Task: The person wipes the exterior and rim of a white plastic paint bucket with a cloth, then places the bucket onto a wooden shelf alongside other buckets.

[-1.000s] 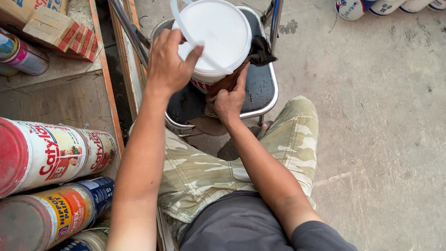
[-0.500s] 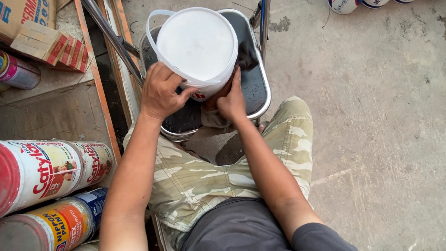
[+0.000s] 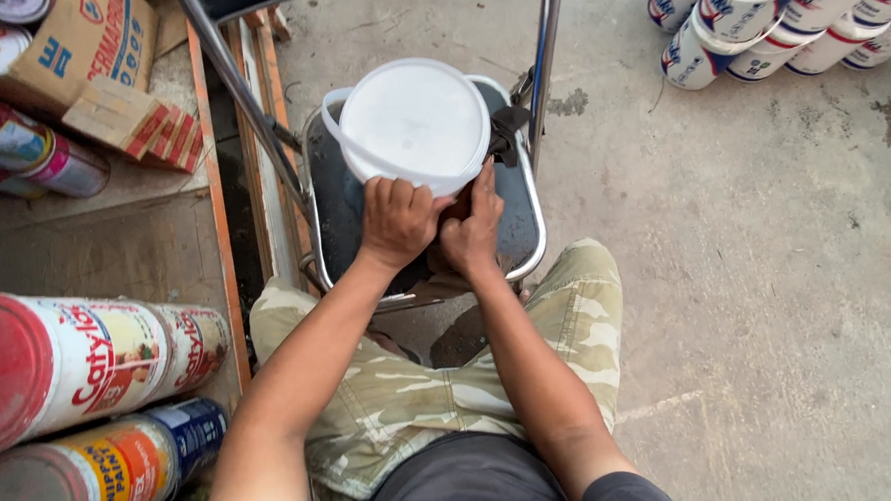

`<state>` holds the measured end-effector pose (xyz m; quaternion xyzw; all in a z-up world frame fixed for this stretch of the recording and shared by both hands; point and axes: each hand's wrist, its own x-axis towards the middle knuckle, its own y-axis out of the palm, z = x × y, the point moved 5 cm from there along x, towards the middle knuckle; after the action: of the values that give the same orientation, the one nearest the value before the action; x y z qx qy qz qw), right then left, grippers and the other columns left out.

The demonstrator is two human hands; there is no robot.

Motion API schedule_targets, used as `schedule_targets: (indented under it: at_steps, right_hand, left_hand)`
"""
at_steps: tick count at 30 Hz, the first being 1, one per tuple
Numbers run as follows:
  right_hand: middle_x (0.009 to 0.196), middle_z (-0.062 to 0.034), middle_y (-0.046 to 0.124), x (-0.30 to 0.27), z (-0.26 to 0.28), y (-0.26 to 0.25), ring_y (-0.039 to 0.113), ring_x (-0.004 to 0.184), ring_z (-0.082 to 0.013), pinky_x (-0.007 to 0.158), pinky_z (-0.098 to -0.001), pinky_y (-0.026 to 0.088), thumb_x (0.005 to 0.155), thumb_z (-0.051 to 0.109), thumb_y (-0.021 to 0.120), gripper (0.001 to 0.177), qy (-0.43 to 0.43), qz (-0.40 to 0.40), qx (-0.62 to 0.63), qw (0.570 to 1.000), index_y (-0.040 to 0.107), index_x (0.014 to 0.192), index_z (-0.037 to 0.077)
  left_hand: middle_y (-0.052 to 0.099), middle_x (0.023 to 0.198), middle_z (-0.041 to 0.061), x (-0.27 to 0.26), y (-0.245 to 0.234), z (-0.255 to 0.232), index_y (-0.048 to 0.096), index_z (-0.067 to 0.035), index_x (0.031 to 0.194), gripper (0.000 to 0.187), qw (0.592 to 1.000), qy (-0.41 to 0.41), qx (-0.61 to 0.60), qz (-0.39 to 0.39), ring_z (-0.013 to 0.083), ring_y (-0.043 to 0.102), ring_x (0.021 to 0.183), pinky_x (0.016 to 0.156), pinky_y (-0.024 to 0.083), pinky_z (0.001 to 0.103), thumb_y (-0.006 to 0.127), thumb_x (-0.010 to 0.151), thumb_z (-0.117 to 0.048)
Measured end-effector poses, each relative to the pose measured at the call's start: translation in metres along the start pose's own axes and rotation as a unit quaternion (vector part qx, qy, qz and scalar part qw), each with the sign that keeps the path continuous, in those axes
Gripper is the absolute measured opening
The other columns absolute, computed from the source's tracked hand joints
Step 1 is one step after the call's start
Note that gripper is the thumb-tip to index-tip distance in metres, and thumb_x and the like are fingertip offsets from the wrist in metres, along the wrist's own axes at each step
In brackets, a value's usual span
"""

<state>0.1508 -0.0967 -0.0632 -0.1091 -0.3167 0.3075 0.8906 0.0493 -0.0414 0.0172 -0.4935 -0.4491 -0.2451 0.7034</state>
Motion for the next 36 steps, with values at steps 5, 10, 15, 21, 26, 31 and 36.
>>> schedule_targets:
  at_steps: [5, 10, 15, 21, 26, 31, 36]
  right_hand:
    - [0.142, -0.0297, 0.017, -0.047, 0.023, 0.041, 0.028, 0.125, -0.0432, 0.101, -0.0439, 0.021, 0.059, -0.002, 0.052, 0.093, 0.019, -0.040, -0.019, 0.999, 0.010, 0.142, -0.002]
    - [0.130, -0.0261, 0.041, 0.005, 0.025, 0.022, 0.041, 0.119, -0.0389, 0.102, -0.0405, 0.027, 0.059, -0.001, 0.049, 0.073, -0.060, -0.079, 0.063, 0.993, 0.036, 0.131, -0.005]
    - [0.138, -0.0273, 0.030, -0.025, 0.022, 0.033, 0.041, 0.114, -0.0425, 0.094, -0.0410, 0.029, 0.053, -0.001, 0.050, 0.094, -0.018, -0.082, -0.057, 0.995, 0.021, 0.141, 0.002]
    - [0.137, -0.0296, 0.028, -0.066, -0.006, 0.062, 0.037, 0.116, -0.0461, 0.098, -0.0473, 0.028, 0.055, 0.005, 0.050, 0.092, 0.002, -0.029, -0.083, 0.996, 0.020, 0.141, 0.000]
    - [0.137, -0.0296, 0.027, -0.062, 0.015, 0.053, 0.039, 0.116, -0.0458, 0.098, -0.0460, 0.030, 0.052, 0.002, 0.048, 0.093, 0.047, -0.055, -0.031, 0.997, 0.022, 0.142, 0.003]
    - [0.132, -0.0311, 0.033, -0.060, 0.035, 0.067, 0.050, 0.095, -0.0479, 0.083, -0.0500, 0.039, 0.053, 0.003, 0.052, 0.086, -0.022, -0.041, -0.078, 0.996, 0.034, 0.137, 0.005]
    - [0.095, -0.0208, 0.059, -0.074, 0.023, 0.057, 0.058, 0.082, -0.0424, 0.068, -0.0446, 0.049, 0.052, 0.010, 0.051, 0.070, -0.180, -0.004, -0.150, 0.972, 0.057, 0.122, 0.012]
  left_hand:
    - [0.036, 0.063, 0.004, 0.016, -0.006, 0.013, 0.048, -0.011, 0.066, 0.036, 0.998, 0.004, -0.059, 0.039, 0.0239, 0.044, 0.056, 0.055, 0.039, 0.036, 0.049, 0.089, -0.038]
    - [0.042, 0.052, 0.005, 0.027, -0.018, 0.053, 0.051, -0.011, 0.055, 0.031, 0.990, 0.009, -0.116, 0.082, 0.0263, 0.048, 0.049, 0.047, 0.040, 0.037, 0.052, 0.085, -0.019]
    - [0.047, 0.062, 0.005, 0.008, -0.027, 0.057, 0.064, -0.009, 0.069, 0.016, 0.973, -0.102, -0.199, 0.058, 0.0259, 0.054, 0.062, 0.054, 0.047, 0.032, 0.068, 0.076, -0.023]
    - [0.045, 0.062, 0.003, -0.001, -0.028, 0.052, 0.064, -0.010, 0.070, 0.013, 0.970, -0.133, -0.198, 0.050, 0.0252, 0.053, 0.061, 0.053, 0.047, 0.031, 0.070, 0.075, -0.021]
    - [0.043, 0.063, 0.002, -0.014, -0.014, 0.050, 0.062, -0.012, 0.068, 0.016, 0.970, -0.125, -0.201, 0.054, 0.0251, 0.052, 0.063, 0.055, 0.047, 0.032, 0.065, 0.078, -0.024]
    - [0.043, 0.062, 0.003, -0.006, -0.013, 0.053, 0.060, -0.012, 0.067, 0.017, 0.970, -0.116, -0.206, 0.063, 0.0255, 0.053, 0.064, 0.055, 0.047, 0.033, 0.067, 0.075, -0.025]
    - [0.045, 0.062, 0.005, -0.008, -0.023, 0.055, 0.062, -0.012, 0.067, 0.013, 0.955, -0.158, -0.241, 0.072, 0.0273, 0.054, 0.065, 0.055, 0.048, 0.032, 0.069, 0.075, -0.020]
